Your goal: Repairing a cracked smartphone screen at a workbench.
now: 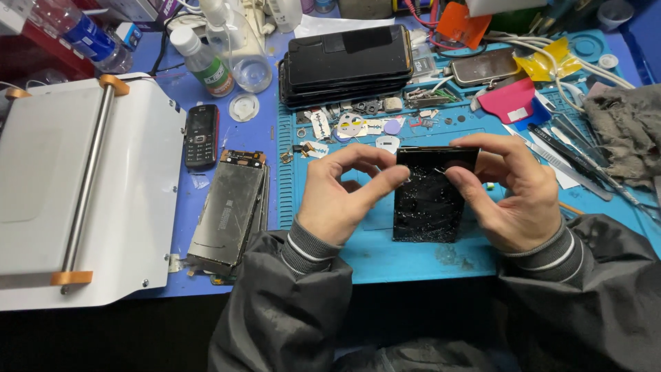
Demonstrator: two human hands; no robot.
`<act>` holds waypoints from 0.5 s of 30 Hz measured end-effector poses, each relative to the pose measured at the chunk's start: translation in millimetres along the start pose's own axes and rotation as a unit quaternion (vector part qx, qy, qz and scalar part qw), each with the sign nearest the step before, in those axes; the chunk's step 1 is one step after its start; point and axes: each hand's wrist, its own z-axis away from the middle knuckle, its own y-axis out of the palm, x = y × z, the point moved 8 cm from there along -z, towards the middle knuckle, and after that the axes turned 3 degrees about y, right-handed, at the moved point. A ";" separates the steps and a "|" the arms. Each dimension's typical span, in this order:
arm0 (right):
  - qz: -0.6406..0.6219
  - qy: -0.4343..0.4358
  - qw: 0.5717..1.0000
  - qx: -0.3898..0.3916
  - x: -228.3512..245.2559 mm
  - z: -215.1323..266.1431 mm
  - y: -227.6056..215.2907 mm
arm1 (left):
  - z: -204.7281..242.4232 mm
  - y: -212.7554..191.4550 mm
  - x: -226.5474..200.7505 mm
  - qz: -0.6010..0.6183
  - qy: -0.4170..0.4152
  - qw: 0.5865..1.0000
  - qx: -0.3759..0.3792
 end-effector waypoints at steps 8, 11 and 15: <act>0.011 -0.032 0.999 0.028 9.3 6.2 3.9 | 12.6 3.3 -11.0 -0.062 0.174 0.983 0.001; 0.001 -0.041 0.999 0.034 6.7 7.6 4.0 | 12.2 2.1 -14.3 -0.035 0.185 0.982 0.005; -0.011 -0.042 0.998 0.049 9.3 6.5 4.6 | 8.9 0.8 -10.2 -0.013 0.134 0.991 0.024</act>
